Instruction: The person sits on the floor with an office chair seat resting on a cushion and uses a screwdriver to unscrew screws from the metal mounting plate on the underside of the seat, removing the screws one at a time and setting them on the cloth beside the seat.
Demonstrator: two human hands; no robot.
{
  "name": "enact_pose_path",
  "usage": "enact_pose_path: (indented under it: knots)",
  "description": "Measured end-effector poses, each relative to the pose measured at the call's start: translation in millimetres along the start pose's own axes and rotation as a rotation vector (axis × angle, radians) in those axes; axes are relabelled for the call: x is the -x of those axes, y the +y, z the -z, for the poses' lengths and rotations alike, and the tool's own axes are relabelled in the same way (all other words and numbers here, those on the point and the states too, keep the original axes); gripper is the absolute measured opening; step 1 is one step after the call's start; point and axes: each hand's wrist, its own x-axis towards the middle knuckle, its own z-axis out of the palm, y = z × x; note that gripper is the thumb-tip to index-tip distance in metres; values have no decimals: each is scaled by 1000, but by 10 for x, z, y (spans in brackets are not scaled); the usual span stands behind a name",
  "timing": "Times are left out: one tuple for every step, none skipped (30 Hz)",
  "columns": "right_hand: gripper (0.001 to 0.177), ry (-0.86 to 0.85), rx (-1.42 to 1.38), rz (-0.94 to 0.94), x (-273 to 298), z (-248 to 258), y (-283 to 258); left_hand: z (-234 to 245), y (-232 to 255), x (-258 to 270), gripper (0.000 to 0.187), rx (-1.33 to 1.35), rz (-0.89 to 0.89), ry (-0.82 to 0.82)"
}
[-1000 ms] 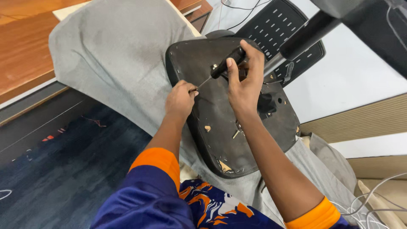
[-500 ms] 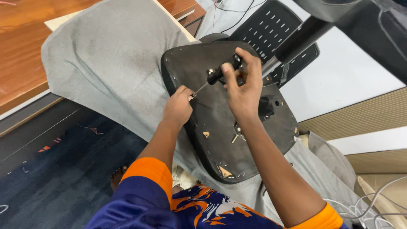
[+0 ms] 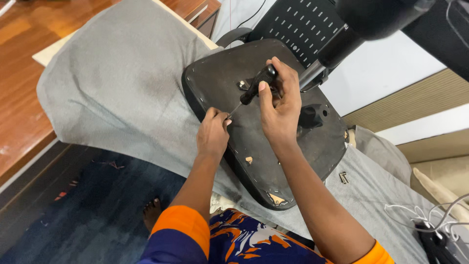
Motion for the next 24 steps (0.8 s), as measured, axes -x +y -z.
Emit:
enact_pose_path:
  knots:
    - [42, 13, 69, -28, -1, -2, -17, 23, -19, -13, 22, 16, -37, 0]
    - [45, 26, 137, -57, -4, -8, -28, 48, -41, -24, 26, 32, -74, 0]
    - [45, 28, 156, -68, -10, -16, -31, 67, -58, -38, 31, 47, -111, 0]
    - [44, 29, 175, -80, -17, -20, -30, 78, -69, -49, 32, 34, -127, -10]
    - [44, 28, 192, -88, -33, -30, -29, 93, -79, -66, 33, 20, -143, -16]
    - [45, 23, 151, -95, -45, -35, -25, 110, -94, -80, 34, 7, -158, -22]
    - [46, 13, 112, -103, -47, -23, -15, 115, -111, -79, 33, 13, -187, -17]
    - [48, 3, 73, -111, -41, -15, -3, 121, -130, -74, 32, 20, -216, -12]
    - [45, 22, 116, -70, -39, -26, 5, 133, -141, -80, 31, 25, -246, -2]
    - [42, 40, 158, -30, -29, -42, 7, 143, -142, -75, 30, 16, -244, -26]
    - [41, 58, 201, 11, -32, -54, 14, 152, -134, -68, 30, 6, -242, -50]
    - [41, 65, 208, 37, -47, -63, 22, 165, -120, -64, 29, -3, -239, -74]
    - [41, 70, 216, 60, -50, -72, 22, 186, -112, -43, 33, 31, -241, -64]
    - [41, 74, 224, 83, -53, -76, 18, 214, -100, -15, 37, 66, -242, -54]
    - [40, 56, 169, 22, -53, -65, 11, 238, -66, 11, 42, 99, -244, -45]
    - [39, 37, 115, -38, -52, -45, 0, 259, -16, 36, 47, 126, -300, 27]
    - [38, 18, 61, -99, -52, -34, -11, 284, 38, 64, 53, 153, -355, 99]
    - [38, 9, 99, -67, -57, -23, -21, 312, 104, 80, 59, 180, -410, 172]
    - [38, -1, 136, -33, -69, -7, -30, 341, 181, 97, 61, 197, -418, 195]
    - [39, -11, 173, 1, -79, 6, -38, 369, 263, 125, 63, 214, -426, 218]
    - [38, 14, 216, 2, -84, 8, -42, 394, 346, 148, 65, 230, -432, 241]
    - [38, 39, 259, 3, -86, 6, -44, 408, 438, 155, 65, 250, -451, 255]
    - [38, 63, 301, 2, -77, 9, -49, 413, 532, 160, 64, 269, -467, 268]
    - [37, 64, 273, -9, -60, 11, -56, 423, 604, 153, 63, 288, -484, 281]
